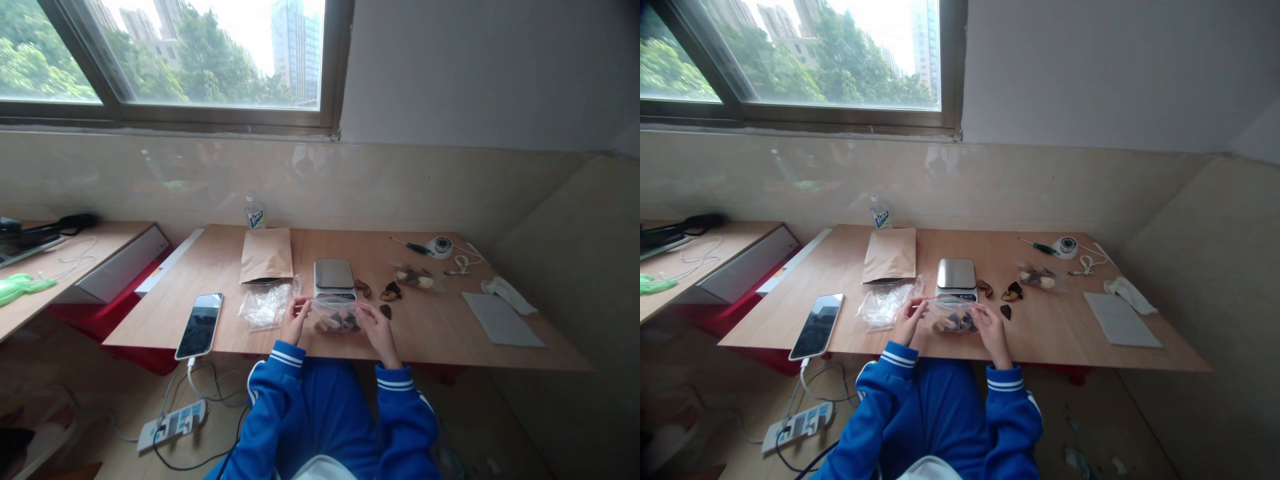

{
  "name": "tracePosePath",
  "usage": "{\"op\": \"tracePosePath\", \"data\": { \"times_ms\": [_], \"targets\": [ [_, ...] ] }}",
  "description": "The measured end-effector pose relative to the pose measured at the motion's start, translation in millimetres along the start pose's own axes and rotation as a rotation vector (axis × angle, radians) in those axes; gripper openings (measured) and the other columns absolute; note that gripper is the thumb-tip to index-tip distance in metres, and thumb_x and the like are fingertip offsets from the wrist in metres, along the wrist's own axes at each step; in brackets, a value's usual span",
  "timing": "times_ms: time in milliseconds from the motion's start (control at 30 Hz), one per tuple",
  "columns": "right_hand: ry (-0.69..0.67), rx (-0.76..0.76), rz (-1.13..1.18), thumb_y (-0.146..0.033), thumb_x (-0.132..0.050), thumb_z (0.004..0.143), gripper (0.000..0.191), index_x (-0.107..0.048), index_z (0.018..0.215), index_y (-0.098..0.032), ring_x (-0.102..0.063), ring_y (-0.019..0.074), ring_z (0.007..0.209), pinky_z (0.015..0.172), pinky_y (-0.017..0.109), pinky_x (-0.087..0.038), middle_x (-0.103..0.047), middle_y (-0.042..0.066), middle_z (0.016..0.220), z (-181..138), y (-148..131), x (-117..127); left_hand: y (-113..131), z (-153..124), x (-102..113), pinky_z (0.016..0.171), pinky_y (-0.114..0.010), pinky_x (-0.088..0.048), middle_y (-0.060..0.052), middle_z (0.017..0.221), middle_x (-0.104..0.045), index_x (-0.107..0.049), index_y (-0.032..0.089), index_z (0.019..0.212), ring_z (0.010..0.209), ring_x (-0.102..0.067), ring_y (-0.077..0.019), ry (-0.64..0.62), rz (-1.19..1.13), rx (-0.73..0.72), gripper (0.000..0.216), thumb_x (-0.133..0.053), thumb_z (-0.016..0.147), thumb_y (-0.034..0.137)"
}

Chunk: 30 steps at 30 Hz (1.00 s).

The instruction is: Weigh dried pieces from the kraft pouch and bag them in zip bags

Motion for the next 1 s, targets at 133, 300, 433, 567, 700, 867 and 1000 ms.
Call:
{"op": "tracePosePath", "data": {
  "times_ms": [133, 300, 433, 567, 700, 867, 1000],
  "targets": [
    [0.034, 0.031, -0.024, -0.047, -0.06, 0.079, 0.034, -0.067, 0.094, -0.017, -0.066, 0.0245, 0.091, 0.083, 0.04, -0.052, -0.071, 0.01, 0.094, 1, -3, 2, 5, -1, -1, 0.067, -0.026, -0.048, -0.004, 0.084, -0.066, -0.063, 0.017, 0.083, 0.074, -0.062, -0.0142, -0.031, 0.057, -0.056, 0.029, -0.065, 0.072, 0.044],
    [0.134, 0.124, -0.165, -0.045, -0.059, 0.08, 0.029, -0.066, 0.086, -0.018, -0.066, 0.0217, 0.083, 0.078, 0.035, -0.052, -0.071, 0.008, 0.087, -1, -13, 6, 13, -5, -2, 0.066, -0.025, -0.047, -0.003, 0.082, -0.065, -0.063, 0.017, 0.08, 0.072, -0.061, -0.0131, 0.002, 0.196, -0.144, 0.023, -0.061, 0.077, 0.04],
    [0.159, 0.147, -0.234, -0.043, -0.056, 0.082, 0.027, -0.066, 0.085, -0.018, -0.065, 0.0214, 0.082, 0.076, 0.035, -0.052, -0.07, 0.007, 0.085, -1, -7, 9, 18, -9, -1, 0.056, -0.023, -0.045, -0.003, 0.079, -0.061, -0.063, 0.017, 0.075, 0.066, -0.059, -0.0117, 0.073, 0.327, -0.225, 0.021, -0.06, 0.078, 0.038],
    [0.147, 0.264, -0.387, -0.039, -0.051, 0.085, 0.025, -0.065, 0.087, -0.019, -0.064, 0.0233, 0.089, 0.082, 0.04, -0.048, -0.07, 0.009, 0.093, 2, -16, 8, 22, -11, -3, 0.053, -0.023, -0.044, -0.002, 0.078, -0.058, -0.064, 0.017, 0.078, 0.062, -0.056, -0.0106, 0.103, 0.377, -0.294, 0.02, -0.057, 0.081, 0.036],
    [0.148, 0.45, -0.707, -0.031, -0.054, 0.083, 0.034, -0.058, 0.115, -0.021, -0.049, 0.0286, 0.117, 0.099, 0.049, -0.032, -0.059, 0.01, 0.124, -1, -58, -8, 28, -14, -11, 0.058, -0.024, -0.046, -0.003, 0.08, -0.058, -0.065, 0.019, 0.081, 0.068, -0.058, -0.0118, 0.027, 0.392, -0.344, 0.02, -0.057, 0.082, 0.036],
    [-0.226, 0.528, -0.764, -0.027, -0.055, 0.086, 0.012, -0.065, 0.093, -0.025, -0.055, 0.0227, 0.105, 0.1, 0.044, -0.025, -0.069, 0.002, 0.097, 4, -92, -53, 39, -20, -18, 0.061, -0.024, -0.047, -0.003, 0.083, -0.059, -0.066, 0.021, 0.083, 0.068, -0.058, -0.012, -0.022, 0.384, -0.38, 0.019, -0.056, 0.083, 0.037],
    [-0.324, 0.533, -0.778, -0.012, -0.051, 0.086, 0.021, -0.062, 0.071, -0.021, -0.059, 0.016, 0.08, 0.092, 0.036, -0.029, -0.068, 0.0, 0.075, 15, -88, -67, 41, -25, -21, 0.06, -0.024, -0.047, -0.003, 0.081, -0.059, -0.067, 0.021, 0.082, 0.07, -0.058, -0.0125, -0.025, 0.41, -0.369, 0.021, -0.054, 0.084, 0.037]
  ]
}}
Point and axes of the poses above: each hand's wrist, its own z-axis towards the middle knuckle, its own x-axis out of the back of the hand, y = z × x, the point moved 6 cm from there along z, towards the middle knuckle
